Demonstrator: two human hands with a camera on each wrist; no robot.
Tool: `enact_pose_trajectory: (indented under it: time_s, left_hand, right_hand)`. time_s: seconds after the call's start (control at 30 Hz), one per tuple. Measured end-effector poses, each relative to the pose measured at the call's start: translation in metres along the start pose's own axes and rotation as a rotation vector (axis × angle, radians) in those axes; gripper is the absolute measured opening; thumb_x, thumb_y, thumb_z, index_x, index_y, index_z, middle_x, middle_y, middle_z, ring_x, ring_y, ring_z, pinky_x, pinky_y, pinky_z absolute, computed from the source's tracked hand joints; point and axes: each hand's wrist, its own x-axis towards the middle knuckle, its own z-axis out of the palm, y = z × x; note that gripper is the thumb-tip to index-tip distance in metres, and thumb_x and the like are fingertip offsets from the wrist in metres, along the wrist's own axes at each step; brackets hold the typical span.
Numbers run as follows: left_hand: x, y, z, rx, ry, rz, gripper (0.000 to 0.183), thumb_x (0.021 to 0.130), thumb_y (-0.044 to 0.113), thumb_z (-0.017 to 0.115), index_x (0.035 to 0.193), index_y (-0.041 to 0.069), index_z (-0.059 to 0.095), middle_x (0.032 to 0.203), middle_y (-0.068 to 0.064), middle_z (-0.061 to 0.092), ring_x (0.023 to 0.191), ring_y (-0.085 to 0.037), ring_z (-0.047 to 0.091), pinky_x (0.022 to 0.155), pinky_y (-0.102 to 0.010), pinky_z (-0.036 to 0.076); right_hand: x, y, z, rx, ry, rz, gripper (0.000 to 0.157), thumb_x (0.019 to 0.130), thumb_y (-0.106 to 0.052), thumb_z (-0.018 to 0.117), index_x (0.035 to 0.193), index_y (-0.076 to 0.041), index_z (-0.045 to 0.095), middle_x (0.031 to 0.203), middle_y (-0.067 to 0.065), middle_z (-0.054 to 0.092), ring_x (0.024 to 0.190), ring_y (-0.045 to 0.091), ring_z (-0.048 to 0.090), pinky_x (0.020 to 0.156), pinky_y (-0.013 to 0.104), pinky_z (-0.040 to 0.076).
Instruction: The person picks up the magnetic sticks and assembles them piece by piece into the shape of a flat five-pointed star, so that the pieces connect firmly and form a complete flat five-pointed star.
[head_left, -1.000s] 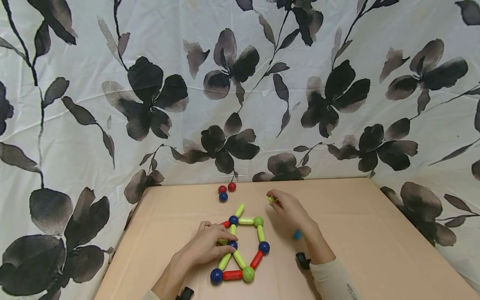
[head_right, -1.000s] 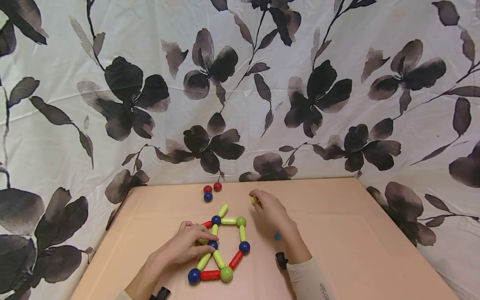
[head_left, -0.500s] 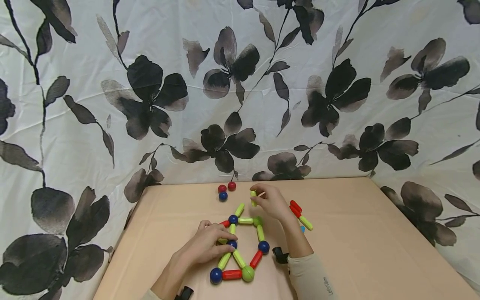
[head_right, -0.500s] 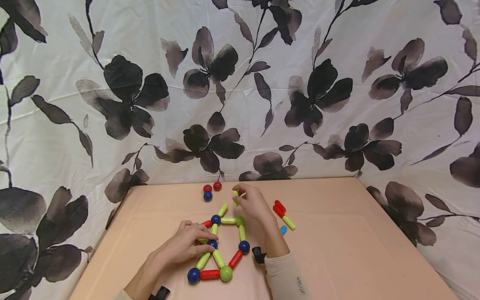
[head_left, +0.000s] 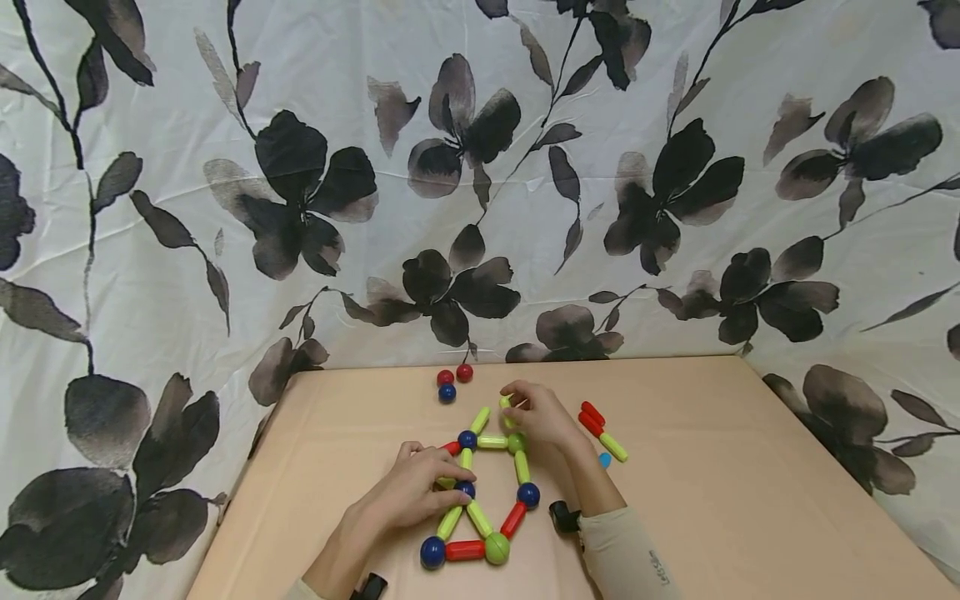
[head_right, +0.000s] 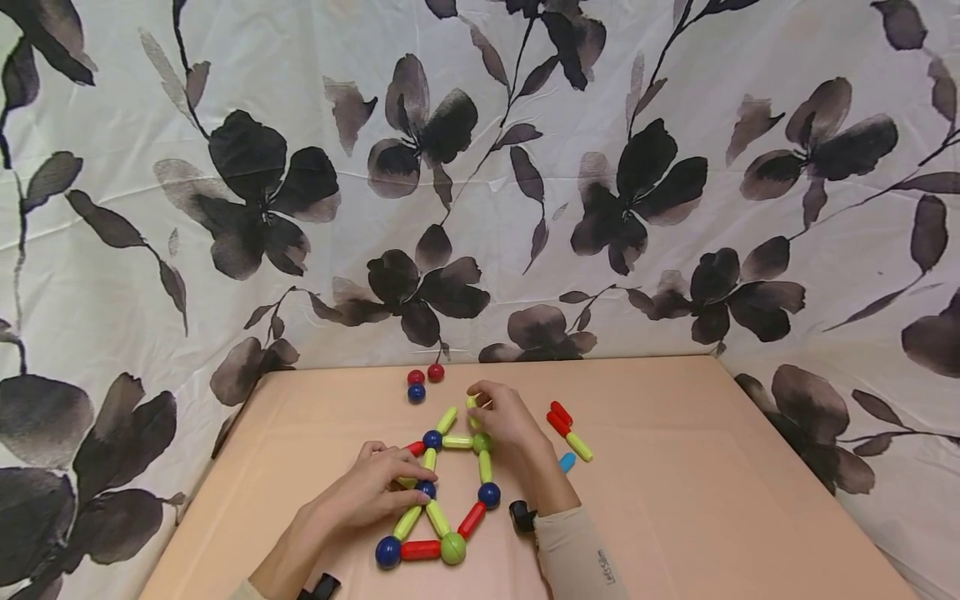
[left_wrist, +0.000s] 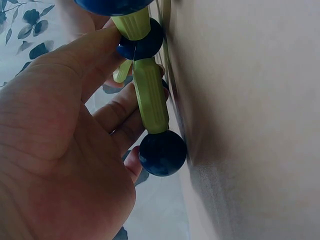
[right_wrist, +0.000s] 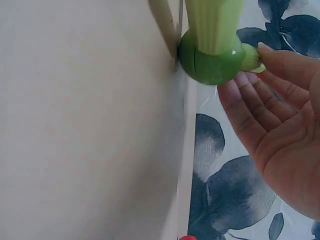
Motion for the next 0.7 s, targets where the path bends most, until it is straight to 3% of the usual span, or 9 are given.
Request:
enact_pose_trajectory:
  time_s: [0.2, 0.7]
  left_hand:
    - [-0.001, 0.0002, -0.0008, -0.005, 0.0, -0.003, 0.034, 0.094, 0.052, 0.073, 0.122, 0.033, 0.078, 0.105, 0.02, 0.068, 0.099, -0.003, 0.054, 0.098, -0.052, 0.025]
    - [-0.0006, 0.001, -0.0003, -0.01, 0.002, -0.004, 0.033, 0.095, 0.049, 0.073, 0.122, 0.032, 0.078, 0.105, 0.02, 0.068, 0.1, -0.004, 0.055, 0.098, -0.051, 0.024]
  right_hand:
    - [0.0016, 0.0017, 0.0038, -0.009, -0.027, 0.03, 0.029, 0.099, -0.01, 0.07, 0.128, -0.007, 0.069, 0.108, 0.006, 0.067, 0.095, 0.024, 0.06, 0.082, 0.033, 0.057]
    - [0.0011, 0.0083, 0.0085, -0.053, -0.144, 0.013, 0.033, 0.099, -0.011, 0.068, 0.132, -0.008, 0.068, 0.11, 0.008, 0.068, 0.092, 0.021, 0.061, 0.08, 0.033, 0.056]
